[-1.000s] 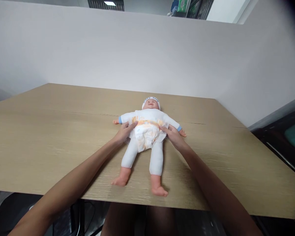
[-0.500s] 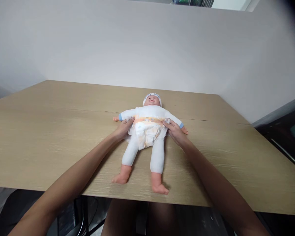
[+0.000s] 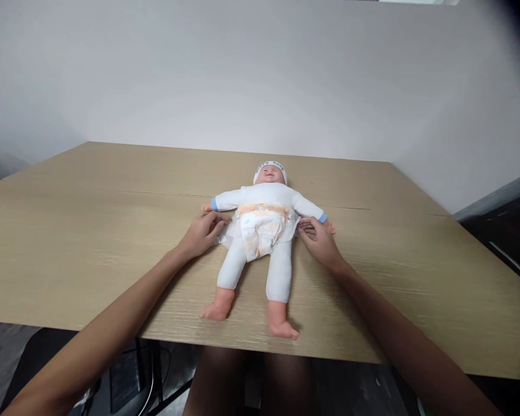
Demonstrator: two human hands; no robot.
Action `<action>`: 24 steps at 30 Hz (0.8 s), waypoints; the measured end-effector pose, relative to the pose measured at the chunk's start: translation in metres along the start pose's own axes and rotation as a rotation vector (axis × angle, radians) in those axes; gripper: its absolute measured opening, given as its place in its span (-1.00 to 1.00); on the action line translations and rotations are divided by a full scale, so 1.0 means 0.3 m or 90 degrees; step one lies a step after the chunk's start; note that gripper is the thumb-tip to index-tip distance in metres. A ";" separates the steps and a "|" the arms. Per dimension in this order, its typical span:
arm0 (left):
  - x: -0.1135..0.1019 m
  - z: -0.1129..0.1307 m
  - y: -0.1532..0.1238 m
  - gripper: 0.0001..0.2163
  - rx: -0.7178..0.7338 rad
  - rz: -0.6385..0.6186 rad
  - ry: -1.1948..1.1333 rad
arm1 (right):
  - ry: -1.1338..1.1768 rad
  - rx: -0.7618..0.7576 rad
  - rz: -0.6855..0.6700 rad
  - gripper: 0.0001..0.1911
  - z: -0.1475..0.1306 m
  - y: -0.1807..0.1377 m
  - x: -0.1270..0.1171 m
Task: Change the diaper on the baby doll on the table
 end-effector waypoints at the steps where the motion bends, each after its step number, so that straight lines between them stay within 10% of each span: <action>1: 0.005 0.010 -0.006 -0.71 0.021 -0.004 0.023 | -0.064 -0.040 -0.017 -0.84 -0.024 -0.006 0.000; 16: 0.085 0.004 0.029 -0.63 0.012 -0.039 0.139 | -0.306 -0.111 -0.077 -0.81 -0.056 -0.005 0.031; 24: -0.097 0.184 0.036 -0.83 0.082 0.252 0.025 | -0.277 0.142 -0.137 -0.72 0.014 -0.012 -0.015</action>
Point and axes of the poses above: each hand's wrist, its own y-axis towards the middle knuckle, its own x-axis out of the palm, z = x × y, the point moved 9 cm from there along y, towards the middle knuckle, and after that the axes turned 5 degrees about -z, right-handed, at the moved point
